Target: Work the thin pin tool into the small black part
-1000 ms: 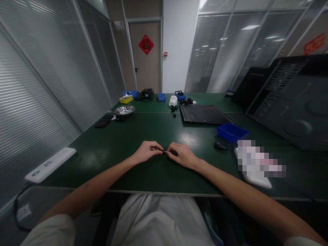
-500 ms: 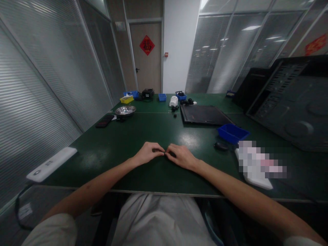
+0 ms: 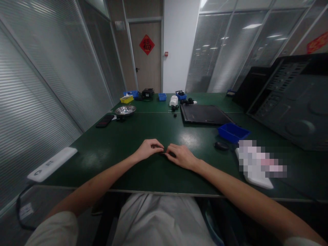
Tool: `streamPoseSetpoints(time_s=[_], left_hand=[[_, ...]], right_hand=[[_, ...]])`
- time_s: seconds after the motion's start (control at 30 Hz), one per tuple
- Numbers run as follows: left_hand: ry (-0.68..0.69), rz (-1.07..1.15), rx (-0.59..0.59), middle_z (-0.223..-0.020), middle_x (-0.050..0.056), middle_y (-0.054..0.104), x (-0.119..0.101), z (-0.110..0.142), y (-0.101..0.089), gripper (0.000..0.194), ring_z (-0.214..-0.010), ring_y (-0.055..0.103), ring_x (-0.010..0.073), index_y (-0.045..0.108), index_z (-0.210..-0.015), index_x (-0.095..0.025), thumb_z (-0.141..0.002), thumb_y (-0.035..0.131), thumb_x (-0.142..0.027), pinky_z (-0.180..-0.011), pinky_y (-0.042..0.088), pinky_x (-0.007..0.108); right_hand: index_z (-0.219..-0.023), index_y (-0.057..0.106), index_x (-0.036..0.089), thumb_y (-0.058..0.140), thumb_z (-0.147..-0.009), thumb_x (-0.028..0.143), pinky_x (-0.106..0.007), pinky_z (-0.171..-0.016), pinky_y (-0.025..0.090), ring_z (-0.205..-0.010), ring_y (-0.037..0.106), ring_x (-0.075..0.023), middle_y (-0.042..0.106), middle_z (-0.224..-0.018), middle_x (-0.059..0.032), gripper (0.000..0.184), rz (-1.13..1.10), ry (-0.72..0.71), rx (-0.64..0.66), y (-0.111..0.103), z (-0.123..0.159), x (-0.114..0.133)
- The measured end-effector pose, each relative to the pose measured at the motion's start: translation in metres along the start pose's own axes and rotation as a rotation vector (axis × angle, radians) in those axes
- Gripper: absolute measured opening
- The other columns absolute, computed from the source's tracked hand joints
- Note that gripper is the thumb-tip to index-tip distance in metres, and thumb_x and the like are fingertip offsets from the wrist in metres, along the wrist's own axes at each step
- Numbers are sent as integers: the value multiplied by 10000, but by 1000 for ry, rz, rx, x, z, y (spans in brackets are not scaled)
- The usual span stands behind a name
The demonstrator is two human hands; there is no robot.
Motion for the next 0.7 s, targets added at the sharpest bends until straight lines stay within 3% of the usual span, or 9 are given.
streamPoseSetpoints(time_s=[0.2,0.37,0.57,0.7], left_hand=[[114,-200,37,-1033,81,694,-2,-5,-1,213,-999,607,221,815,-1042,-213,-944,691,-355,-907,459,328],[168,-199,12,-1123,92,694,-14,5,-6,266,-1085,600,224,778,-1144,-214,-1015,583,-340,-977,454,344],[139,-167,95,-1141,102,688,-21,16,2,432,-1021,625,223,698,-1300,-209,-913,735,-398,-928,489,338],[197,-229,91,-1122,88,700,-19,14,0,237,-1089,604,230,747,-1160,-217,-977,654,-335,-997,460,364]], right_hand=[[-1019,644,221,581,-1012,317,-263,-638,367,-730,600,-136,675,-970,-20,115,-20,2,-16,-2,-1,2],[-1012,642,216,577,-1016,326,-258,-658,385,-764,615,-143,672,-947,-20,128,-43,17,-42,-7,0,-1],[-1005,646,209,560,-1025,335,-260,-666,391,-769,616,-148,672,-944,-32,154,-20,2,-88,-17,2,-3],[-992,646,211,573,-1017,335,-260,-674,406,-767,617,-148,671,-931,-26,146,-58,15,-98,-19,1,-4]])
Point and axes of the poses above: each hand's wrist, its own z-axis away from the middle knuckle, its own y-axis out of the palm, x = y × z, the point moved 4 cm from there along -z, towards the middle knuckle
